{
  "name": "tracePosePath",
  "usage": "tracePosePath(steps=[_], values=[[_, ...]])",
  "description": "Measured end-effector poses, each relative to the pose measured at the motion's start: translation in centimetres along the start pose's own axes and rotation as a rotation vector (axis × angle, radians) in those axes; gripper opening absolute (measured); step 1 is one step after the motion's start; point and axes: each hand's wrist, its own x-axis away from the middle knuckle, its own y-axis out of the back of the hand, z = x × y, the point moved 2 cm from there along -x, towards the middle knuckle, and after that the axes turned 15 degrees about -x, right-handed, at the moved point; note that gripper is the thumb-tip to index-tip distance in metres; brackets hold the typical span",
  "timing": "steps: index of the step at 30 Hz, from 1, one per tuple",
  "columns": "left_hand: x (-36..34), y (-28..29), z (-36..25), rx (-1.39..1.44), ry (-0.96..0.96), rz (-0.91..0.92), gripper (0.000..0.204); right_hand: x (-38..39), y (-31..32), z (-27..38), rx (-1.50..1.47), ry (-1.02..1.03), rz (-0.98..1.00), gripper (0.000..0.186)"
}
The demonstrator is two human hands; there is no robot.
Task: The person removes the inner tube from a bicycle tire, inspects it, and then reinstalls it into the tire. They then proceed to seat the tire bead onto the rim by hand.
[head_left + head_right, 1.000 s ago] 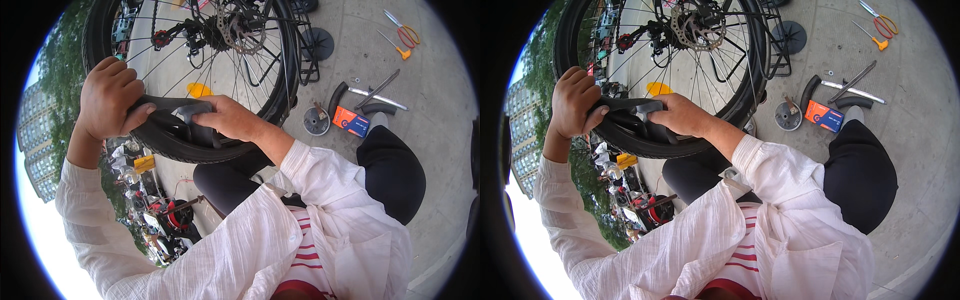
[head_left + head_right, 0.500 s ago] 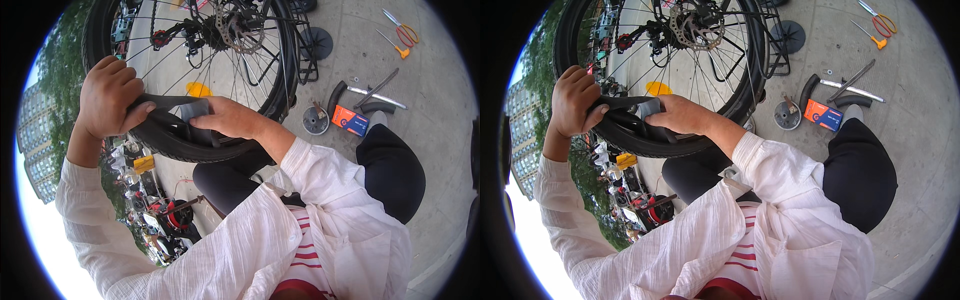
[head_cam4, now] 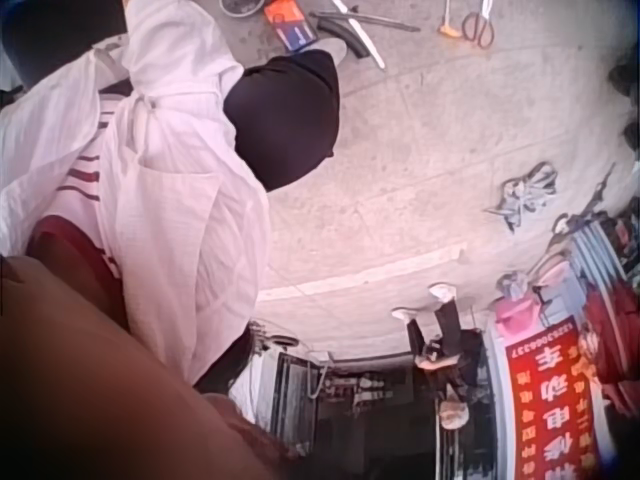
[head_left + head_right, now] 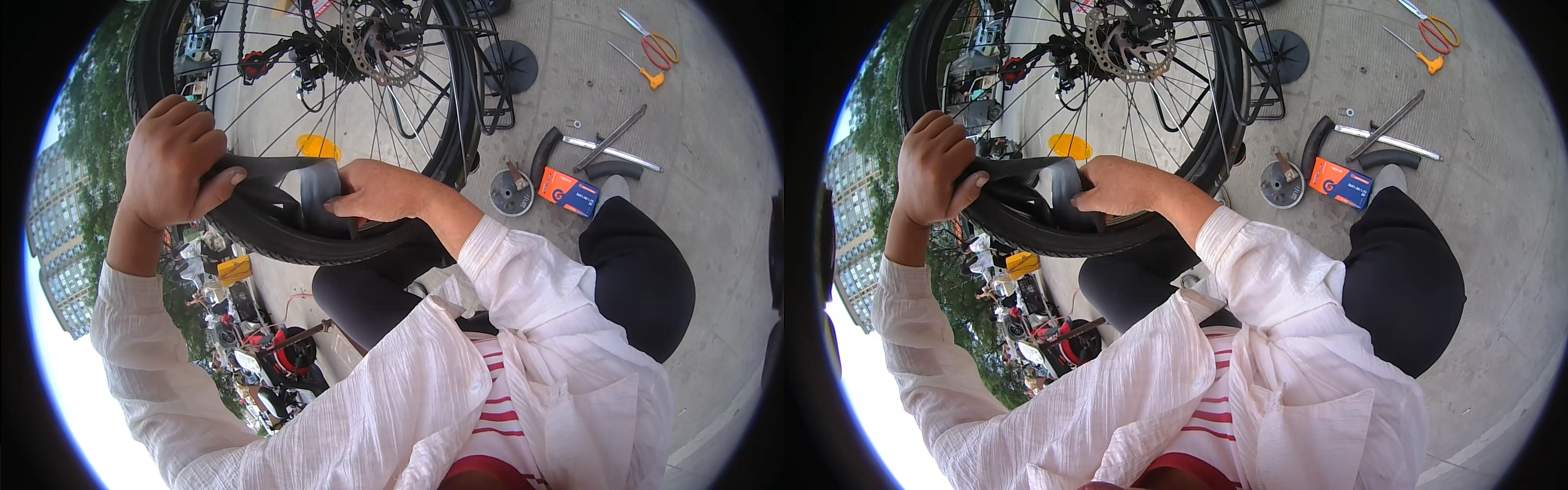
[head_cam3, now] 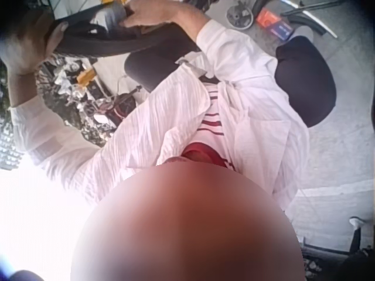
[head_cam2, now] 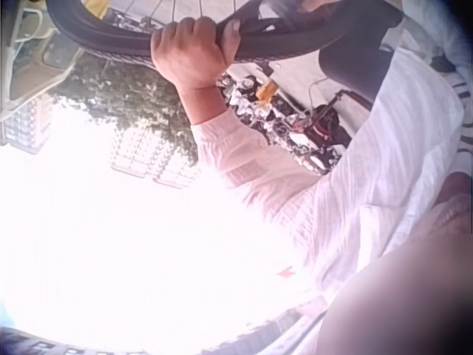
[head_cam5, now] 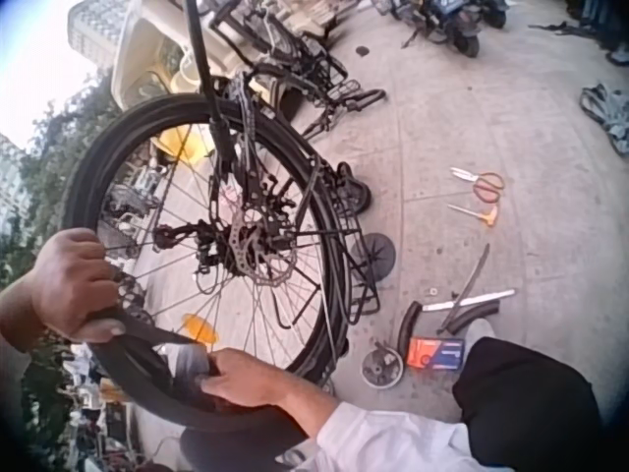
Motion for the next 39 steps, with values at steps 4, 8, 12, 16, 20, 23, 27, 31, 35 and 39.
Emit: tracePosePath(steps=[4,8,12,16,20,23,27,31,35,39], values=[[0.3,-0.3,0.4,0.011,-0.018,-0.020,0.038,0.2,-0.1,0.1,-0.048,0.020,0.006,0.033],[-0.2,-0.2,1.5,-0.013,-0.001,-0.025,0.036,0.4,0.2,0.3,-0.127,0.036,0.035,0.035],[-0.8,0.1,2.9,-0.092,-0.011,-0.161,0.028,0.3,-0.4,0.2,-0.186,0.112,0.106,0.036],[1.3,2.2,2.9,-0.426,0.310,-0.243,0.021,0.1,-2.7,1.1,-0.227,0.118,0.113,0.032],[4.7,-2.7,-1.1,0.065,0.870,-0.734,0.049,-0.6,-0.9,0.9,-0.201,0.180,-0.020,0.030],[7.7,-4.2,-12.4,0.677,1.344,-0.651,0.083,-0.2,-2.1,1.8,-0.187,0.138,-0.024,0.028],[6.3,-7.5,-24.1,1.096,1.571,-0.597,0.098,-0.6,-3.3,1.1,-0.223,0.185,-0.037,0.027],[3.9,-9.3,-26.4,1.115,1.694,-0.554,0.080,-1.2,-3.6,0.6,-0.132,0.200,-0.117,0.026],[3.2,-8.3,-25.1,1.083,1.734,-0.555,0.063,-0.3,-4.5,1.9,-0.221,0.162,-0.186,0.025],[4.0,-7.5,-24.3,1.067,1.713,-0.572,0.052,0.1,-5.8,2.9,-0.200,0.170,-0.244,0.024]])
